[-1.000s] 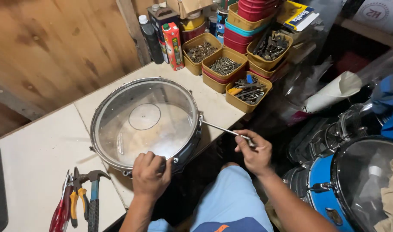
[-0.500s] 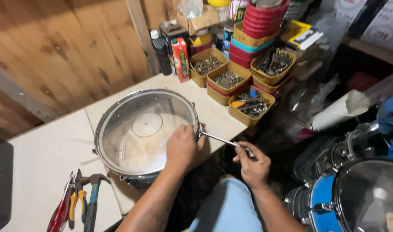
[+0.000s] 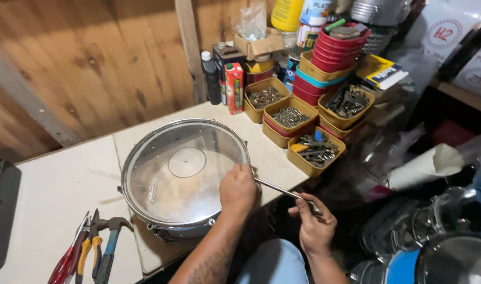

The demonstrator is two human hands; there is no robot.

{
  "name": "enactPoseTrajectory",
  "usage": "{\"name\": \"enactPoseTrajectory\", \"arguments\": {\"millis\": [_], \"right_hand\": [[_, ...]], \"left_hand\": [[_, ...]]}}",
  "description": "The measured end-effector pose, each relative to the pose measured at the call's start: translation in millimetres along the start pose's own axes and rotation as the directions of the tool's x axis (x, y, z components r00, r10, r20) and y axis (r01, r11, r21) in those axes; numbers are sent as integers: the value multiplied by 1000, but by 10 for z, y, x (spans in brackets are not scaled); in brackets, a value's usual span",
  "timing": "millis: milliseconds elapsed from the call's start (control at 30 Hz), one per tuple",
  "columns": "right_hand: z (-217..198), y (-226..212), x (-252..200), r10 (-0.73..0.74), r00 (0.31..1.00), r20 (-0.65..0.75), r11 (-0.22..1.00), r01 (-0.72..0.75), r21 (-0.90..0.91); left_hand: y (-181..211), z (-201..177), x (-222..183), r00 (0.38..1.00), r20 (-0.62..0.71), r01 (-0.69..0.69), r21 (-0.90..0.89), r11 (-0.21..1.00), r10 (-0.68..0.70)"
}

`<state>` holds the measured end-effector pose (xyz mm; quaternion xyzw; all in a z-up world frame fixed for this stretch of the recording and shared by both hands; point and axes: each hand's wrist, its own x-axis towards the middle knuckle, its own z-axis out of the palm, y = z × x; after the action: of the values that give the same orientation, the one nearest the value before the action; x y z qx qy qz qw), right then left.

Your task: Repairing a snare drum by adjusting the tension rods with a drum key

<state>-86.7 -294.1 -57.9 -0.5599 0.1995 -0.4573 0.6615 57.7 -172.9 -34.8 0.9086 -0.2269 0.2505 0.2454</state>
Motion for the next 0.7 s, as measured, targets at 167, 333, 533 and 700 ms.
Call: {"name": "enactPoseTrajectory", "arguments": {"millis": [167,333,533,700], "right_hand": [[-54,-239,-136,-116,988,107,961,139,-240],[-116,-344,-131,-158,971,176,935,205,-289],[-125,-466,-215,-416,841,346,835,504,-221],[-176,-337,-436,-151,816,558,819,419,-391]], "left_hand": [[72,-63,-26,999,0,33,-9,999,-33],[40,-101,-80,999,-20,-45,-44,998,44],[-219,-229,-130,958,-106,-265,16,964,266],[-827,-325,-175,895,-1,-438,-196,877,446]]}}
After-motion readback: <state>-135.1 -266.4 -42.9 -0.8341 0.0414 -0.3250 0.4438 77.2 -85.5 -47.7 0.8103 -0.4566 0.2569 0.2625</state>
